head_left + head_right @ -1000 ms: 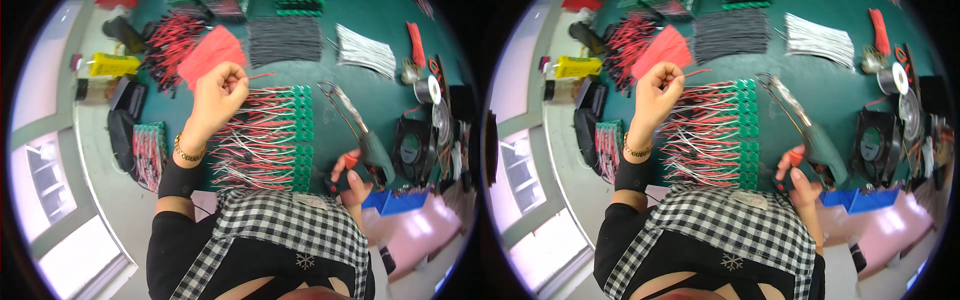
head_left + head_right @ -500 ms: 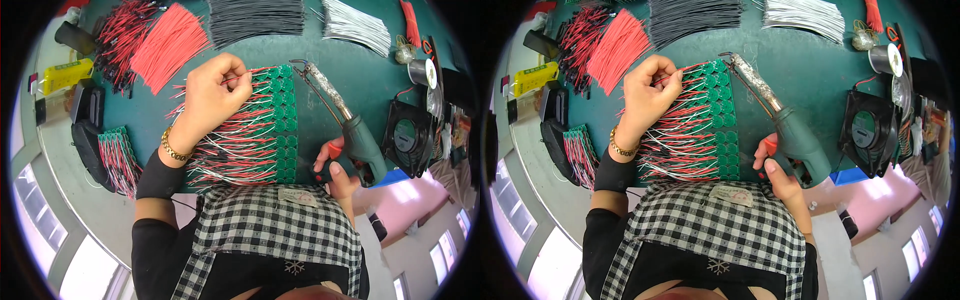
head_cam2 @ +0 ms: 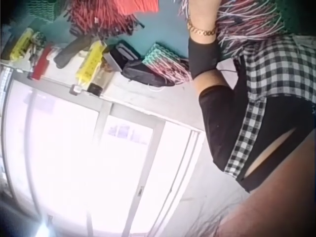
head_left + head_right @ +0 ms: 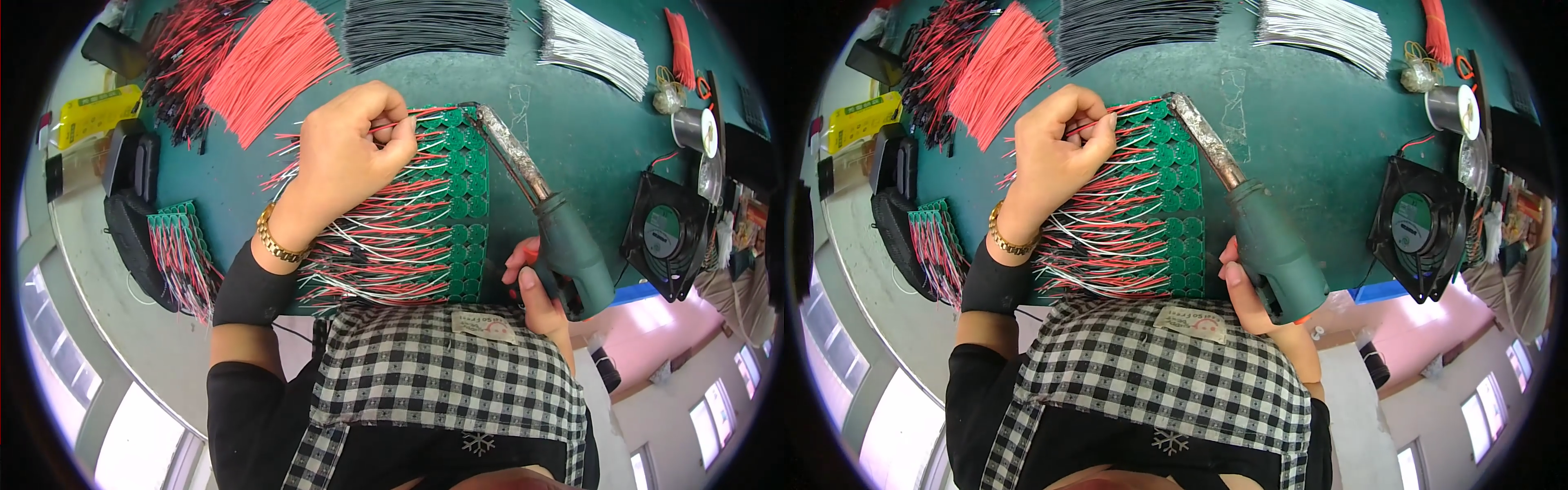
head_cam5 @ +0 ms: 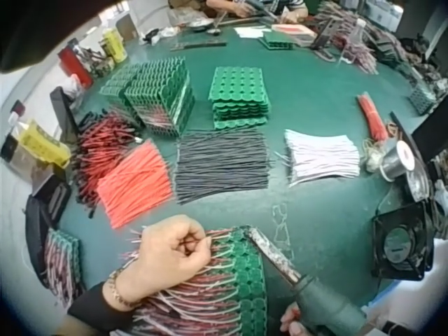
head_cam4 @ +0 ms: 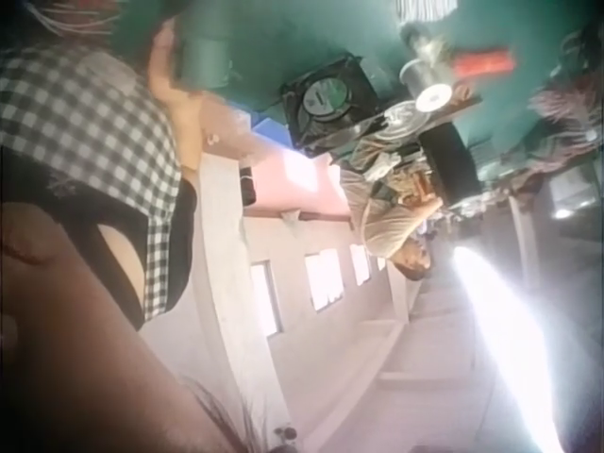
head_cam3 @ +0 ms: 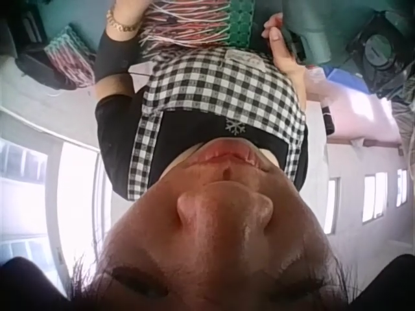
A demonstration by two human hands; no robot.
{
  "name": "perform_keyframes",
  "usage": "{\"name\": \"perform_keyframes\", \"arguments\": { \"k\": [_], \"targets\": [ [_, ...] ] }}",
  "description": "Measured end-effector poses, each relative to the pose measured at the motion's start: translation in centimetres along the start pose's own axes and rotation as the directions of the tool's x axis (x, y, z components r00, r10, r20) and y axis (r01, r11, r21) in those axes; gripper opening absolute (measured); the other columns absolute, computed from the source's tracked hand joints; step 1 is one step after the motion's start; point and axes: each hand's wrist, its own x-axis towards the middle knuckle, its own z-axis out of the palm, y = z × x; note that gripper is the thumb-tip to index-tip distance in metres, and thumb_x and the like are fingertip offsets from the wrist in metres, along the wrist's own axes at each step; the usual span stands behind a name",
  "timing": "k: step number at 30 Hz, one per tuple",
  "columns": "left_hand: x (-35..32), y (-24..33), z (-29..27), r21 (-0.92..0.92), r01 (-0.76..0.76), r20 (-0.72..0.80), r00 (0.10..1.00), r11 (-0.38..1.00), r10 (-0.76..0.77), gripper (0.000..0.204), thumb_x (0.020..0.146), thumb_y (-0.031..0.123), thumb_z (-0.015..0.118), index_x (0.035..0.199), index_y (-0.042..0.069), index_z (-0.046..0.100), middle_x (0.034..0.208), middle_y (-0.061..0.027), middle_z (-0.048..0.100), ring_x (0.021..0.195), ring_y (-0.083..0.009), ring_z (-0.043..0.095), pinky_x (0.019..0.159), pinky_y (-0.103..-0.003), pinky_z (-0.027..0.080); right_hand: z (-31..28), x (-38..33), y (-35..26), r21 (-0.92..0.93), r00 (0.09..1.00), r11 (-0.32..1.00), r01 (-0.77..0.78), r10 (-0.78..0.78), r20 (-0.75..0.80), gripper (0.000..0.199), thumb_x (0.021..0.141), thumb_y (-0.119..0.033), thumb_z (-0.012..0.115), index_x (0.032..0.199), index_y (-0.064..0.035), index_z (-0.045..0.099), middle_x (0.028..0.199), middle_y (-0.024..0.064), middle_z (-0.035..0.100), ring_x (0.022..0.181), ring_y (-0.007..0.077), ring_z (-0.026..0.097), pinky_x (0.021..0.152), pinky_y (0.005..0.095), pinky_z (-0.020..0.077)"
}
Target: The person assembles LED panels by inserting red and black wires into them, then soldering the connections with a soldering iron.
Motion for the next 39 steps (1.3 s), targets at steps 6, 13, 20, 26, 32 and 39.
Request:
{"name": "perform_keyframes", "arguments": {
  "k": [6,13,20,26,32,39],
  "targets": [
    [0.0,-0.2,0.2,0.04,-0.041,-0.012,0.999,0.998,0.042,0.013,0.07,0.002,0.066,0.069,0.006,0.054,0.06,-0.0029,0.053,0.049,-0.0126,0.051,0.047,-0.026,0.042,-0.3,0.2,0.5,-0.053,0.997,0.996,0.07,-0.068,0.044,0.026,0.085,-0.01,0.057,0.109,-0.005,0.049,0.09,0.011,0.056,0.069,0.0142,0.055,0.064,0.0275,0.0471],
    [-0.2,-0.2,0.4,0.03,-0.055,-0.034,0.998,0.998,0.056,0.014,0.069,0.001,0.066,0.068,0.006,0.054,0.06,-0.0031,0.053,0.049,-0.013,0.051,0.046,-0.026,0.041,-0.2,-0.2,0.9,-0.07,0.998,0.996,0.047,-0.044,0.044,0.021,0.085,-0.011,0.057,0.103,-0.0042,0.048,0.092,0.0109,0.055,0.071,0.0143,0.055,0.066,0.028,0.0471],
    [-0.1,-0.1,0.1,0.059,-0.101,-0.033,0.994,0.993,0.103,0.014,0.07,0.002,0.067,0.068,0.007,0.054,0.06,-0.0027,0.053,0.049,-0.0126,0.052,0.046,-0.026,0.042,0.2,-0.4,0.7,-0.025,1.0,1.0,0.012,-0.012,-0.026,0.025,0.083,-0.016,0.06,0.101,-0.0033,0.049,0.091,0.0116,0.056,0.07,0.0158,0.056,0.064,0.0289,0.0469],
    [-0.4,-0.5,0.0,0.05,-0.122,-0.023,0.992,0.991,0.123,0.013,0.072,0.001,0.068,0.071,0.005,0.055,0.061,-0.0014,0.052,0.051,-0.0082,0.05,0.047,-0.022,0.04,0.9,-0.2,-0.3,0.004,0.989,0.998,0.063,-0.062,-0.138,0.04,0.081,-0.023,0.061,0.109,0.0037,0.05,0.09,0.0143,0.058,0.062,0.0169,0.057,0.059,0.0286,0.0462],
    [-0.4,-0.2,0.0,0.051,-0.083,-0.02,0.996,0.995,0.084,0.013,0.072,0.004,0.067,0.07,0.007,0.054,0.062,-0.0029,0.055,0.052,-0.0126,0.056,0.048,-0.026,0.044,1.0,-0.2,-0.5,0.037,0.986,0.998,0.046,-0.039,-0.164,0.043,0.08,-0.023,0.061,0.11,0.0051,0.05,0.092,0.0156,0.059,0.061,0.0174,0.057,0.059,0.0285,0.0462],
    [-0.2,1.6,-1.4,0.287,-0.181,0.145,0.979,0.941,0.144,0.02,0.082,0.005,0.063,0.1,0.005,0.054,0.073,-0.0102,0.059,0.062,-0.0246,0.059,0.057,-0.033,0.047,0.1,-0.2,-0.2,0.057,0.989,0.994,0.091,-0.084,-0.122,0.042,0.08,-0.019,0.06,0.112,0.0054,0.049,0.093,0.0162,0.059,0.063,0.0174,0.056,0.059,0.0285,0.0464]
  ]
}}
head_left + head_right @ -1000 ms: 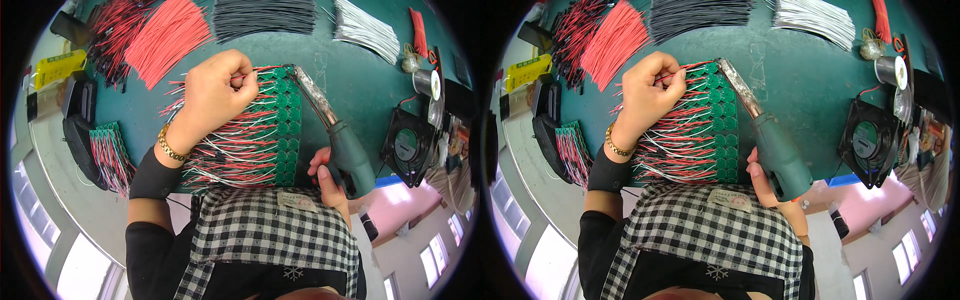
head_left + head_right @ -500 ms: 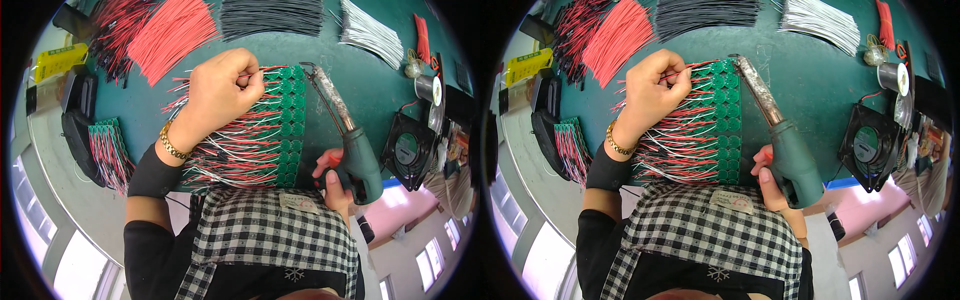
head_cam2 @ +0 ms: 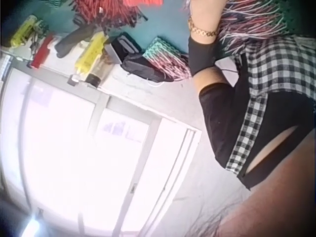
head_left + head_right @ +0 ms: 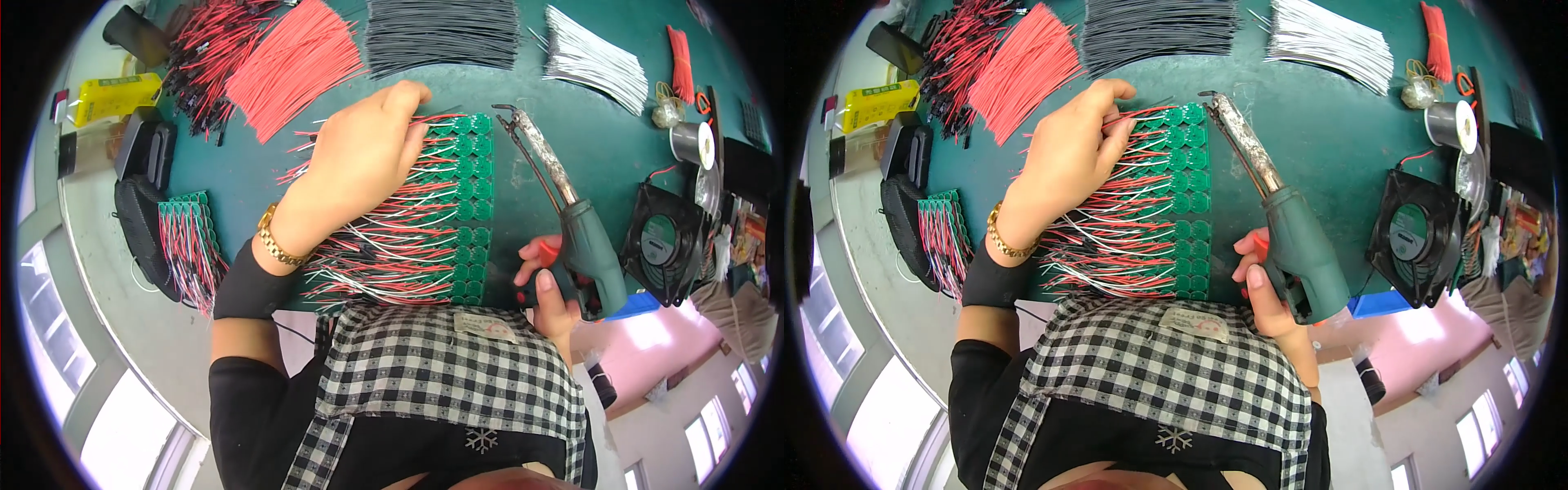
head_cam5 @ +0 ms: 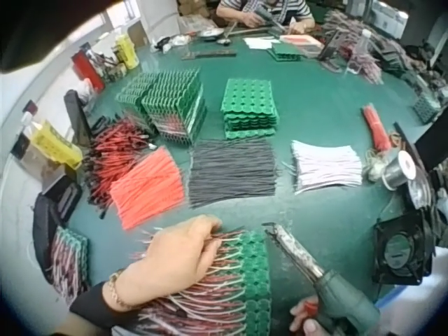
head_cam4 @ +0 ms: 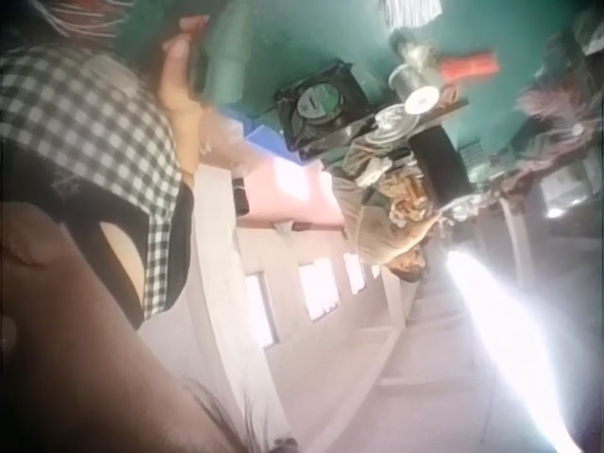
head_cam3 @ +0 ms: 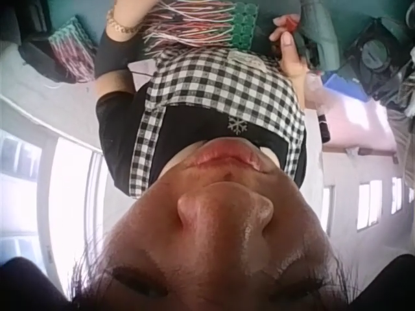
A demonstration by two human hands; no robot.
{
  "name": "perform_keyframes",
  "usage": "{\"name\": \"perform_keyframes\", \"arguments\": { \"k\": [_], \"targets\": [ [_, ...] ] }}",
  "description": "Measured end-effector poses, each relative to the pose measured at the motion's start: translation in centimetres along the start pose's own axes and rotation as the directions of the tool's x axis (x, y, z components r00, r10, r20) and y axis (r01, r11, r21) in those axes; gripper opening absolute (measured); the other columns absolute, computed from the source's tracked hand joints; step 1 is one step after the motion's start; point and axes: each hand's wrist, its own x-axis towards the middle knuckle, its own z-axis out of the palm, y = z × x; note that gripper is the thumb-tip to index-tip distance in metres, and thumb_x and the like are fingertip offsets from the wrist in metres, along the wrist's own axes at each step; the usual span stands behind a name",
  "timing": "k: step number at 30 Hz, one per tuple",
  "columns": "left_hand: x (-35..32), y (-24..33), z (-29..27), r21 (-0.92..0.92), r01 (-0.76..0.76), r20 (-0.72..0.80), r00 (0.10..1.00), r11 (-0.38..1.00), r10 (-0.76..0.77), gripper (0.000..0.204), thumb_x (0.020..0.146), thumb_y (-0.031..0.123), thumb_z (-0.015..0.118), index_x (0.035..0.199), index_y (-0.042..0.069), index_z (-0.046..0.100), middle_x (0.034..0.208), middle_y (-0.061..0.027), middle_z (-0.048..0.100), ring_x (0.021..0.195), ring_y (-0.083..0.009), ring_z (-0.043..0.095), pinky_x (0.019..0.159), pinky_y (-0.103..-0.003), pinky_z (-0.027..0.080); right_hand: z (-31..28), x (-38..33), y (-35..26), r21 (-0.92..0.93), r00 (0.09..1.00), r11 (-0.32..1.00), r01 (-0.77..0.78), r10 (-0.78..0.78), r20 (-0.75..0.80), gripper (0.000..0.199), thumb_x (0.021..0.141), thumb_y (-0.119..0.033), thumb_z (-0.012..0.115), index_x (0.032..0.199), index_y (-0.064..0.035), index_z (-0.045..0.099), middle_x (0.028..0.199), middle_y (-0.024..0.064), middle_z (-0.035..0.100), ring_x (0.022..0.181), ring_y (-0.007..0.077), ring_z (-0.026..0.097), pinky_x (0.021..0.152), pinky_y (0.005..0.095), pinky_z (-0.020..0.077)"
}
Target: The person assembles LED panels by inserting red and black wires into them, then soldering the connections with a soldering iron.
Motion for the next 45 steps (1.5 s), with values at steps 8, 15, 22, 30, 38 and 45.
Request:
{"name": "perform_keyframes", "arguments": {
  "k": [8,15,22,30,38,45],
  "targets": [
    [3.0,1.5,-0.7,0.166,-0.019,0.239,0.971,0.986,-0.021,0.02,0.086,0.009,0.058,0.104,0.002,0.053,0.09,-0.018,0.062,0.081,-0.0359,0.061,0.066,-0.043,0.048,-0.7,-0.1,0.4,0.092,0.997,0.993,0.08,-0.08,-0.009,0.04,0.081,-0.016,0.06,0.113,0.005,0.05,0.093,0.0152,0.06,0.064,0.0163,0.056,0.061,0.0281,0.0466],
    [3.8,0.7,0.6,-0.088,-0.089,0.093,0.991,0.992,0.097,0.016,0.089,0.015,0.059,0.091,-0.001,0.063,0.08,-0.0111,0.055,0.072,-0.0251,0.055,0.065,-0.033,0.045,-1.2,-0.3,0.0,0.094,1.0,0.995,0.015,-0.016,0.012,0.037,0.082,-0.014,0.059,0.113,0.0046,0.051,0.093,0.0154,0.061,0.065,0.016,0.056,0.061,0.0281,0.047],
    [3.0,-0.1,1.0,-0.266,-0.08,-0.033,0.997,0.961,0.074,0.019,0.093,0.014,0.055,0.103,0.0,0.064,0.084,-0.009,0.054,0.075,-0.0194,0.053,0.068,-0.03,0.044,-1.5,-0.1,0.1,0.066,1.0,0.998,0.015,-0.016,0.022,0.035,0.083,-0.011,0.057,0.113,0.0051,0.051,0.093,0.0159,0.061,0.065,0.0159,0.056,0.061,0.0274,0.0472],
    [2.2,0.1,1.1,-0.285,-0.112,0.022,0.992,0.952,0.124,0.015,0.091,0.014,0.057,0.101,0.004,0.061,0.08,-0.0098,0.055,0.07,-0.0262,0.058,0.061,-0.034,0.047,-1.1,-0.2,0.0,0.018,0.999,0.999,0.032,-0.032,0.032,0.036,0.083,-0.018,0.059,0.11,0.0049,0.053,0.092,0.0152,0.06,0.065,0.0152,0.057,0.062,0.0272,0.0468],
    [1.6,-0.7,2.1,-0.271,-0.169,-0.126,0.982,0.948,0.139,0.01,0.078,0.005,0.07,0.087,0.009,0.069,0.073,-0.0044,0.056,0.061,-0.0159,0.055,0.053,-0.028,0.045,-0.9,-0.6,0.3,-0.067,0.997,0.997,-0.042,0.046,0.057,0.044,0.083,-0.028,0.062,0.112,0.004,0.052,0.095,0.0128,0.059,0.066,0.0144,0.056,0.063,0.0278,0.0457],
    [1.4,-0.8,2.5,-0.276,-0.154,-0.137,0.983,0.949,0.119,0.011,0.07,0.0,0.072,0.077,0.004,0.065,0.069,-0.0015,0.056,0.055,-0.0087,0.05,0.049,-0.022,0.04,-0.5,-0.6,0.4,-0.073,0.996,0.996,-0.055,0.06,0.059,0.045,0.082,-0.03,0.063,0.11,0.0026,0.052,0.095,0.0125,0.058,0.067,0.0144,0.056,0.062,0.0276,0.0447]
  ]
}}
